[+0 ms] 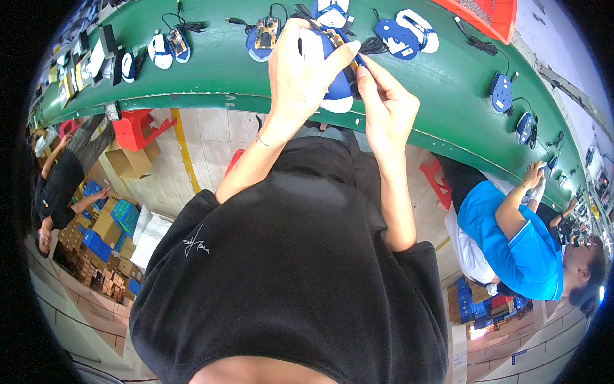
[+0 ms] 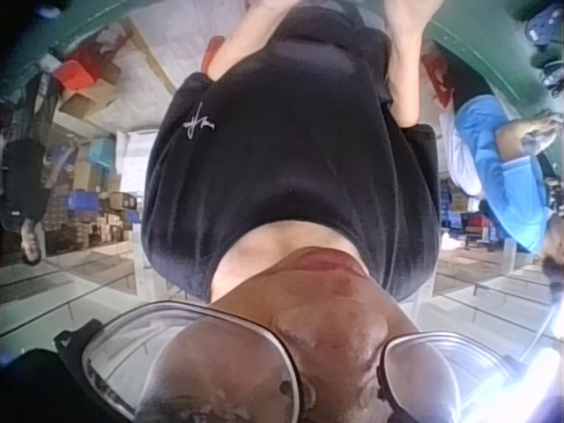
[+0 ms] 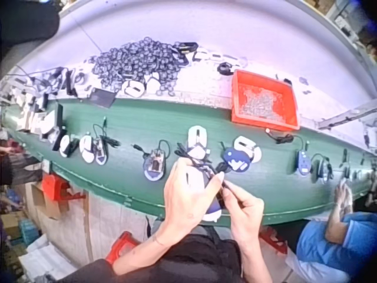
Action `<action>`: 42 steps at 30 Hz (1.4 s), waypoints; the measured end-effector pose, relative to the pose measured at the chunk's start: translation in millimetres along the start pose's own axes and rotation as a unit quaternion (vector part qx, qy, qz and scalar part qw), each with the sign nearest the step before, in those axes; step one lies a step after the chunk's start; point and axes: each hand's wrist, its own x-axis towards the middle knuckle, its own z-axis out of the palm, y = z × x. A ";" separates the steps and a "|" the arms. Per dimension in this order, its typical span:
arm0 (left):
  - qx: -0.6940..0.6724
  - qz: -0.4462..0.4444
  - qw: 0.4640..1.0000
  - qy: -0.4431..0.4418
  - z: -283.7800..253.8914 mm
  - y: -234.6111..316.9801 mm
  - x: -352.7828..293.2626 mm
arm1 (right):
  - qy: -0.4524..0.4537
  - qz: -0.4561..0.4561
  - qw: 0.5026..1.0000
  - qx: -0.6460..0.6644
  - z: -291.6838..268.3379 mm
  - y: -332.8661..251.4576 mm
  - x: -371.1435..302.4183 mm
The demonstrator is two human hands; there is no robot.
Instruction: The person assembles computer mice along a conveyor belt by inserting circuit boards and cables into mouse bases and snapping the top shells onto the bases by hand.
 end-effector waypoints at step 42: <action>0.006 0.003 1.000 0.005 -27.3 9.5 7.1 | -0.038 -0.031 0.998 -0.029 15.7 -10.6 -1.3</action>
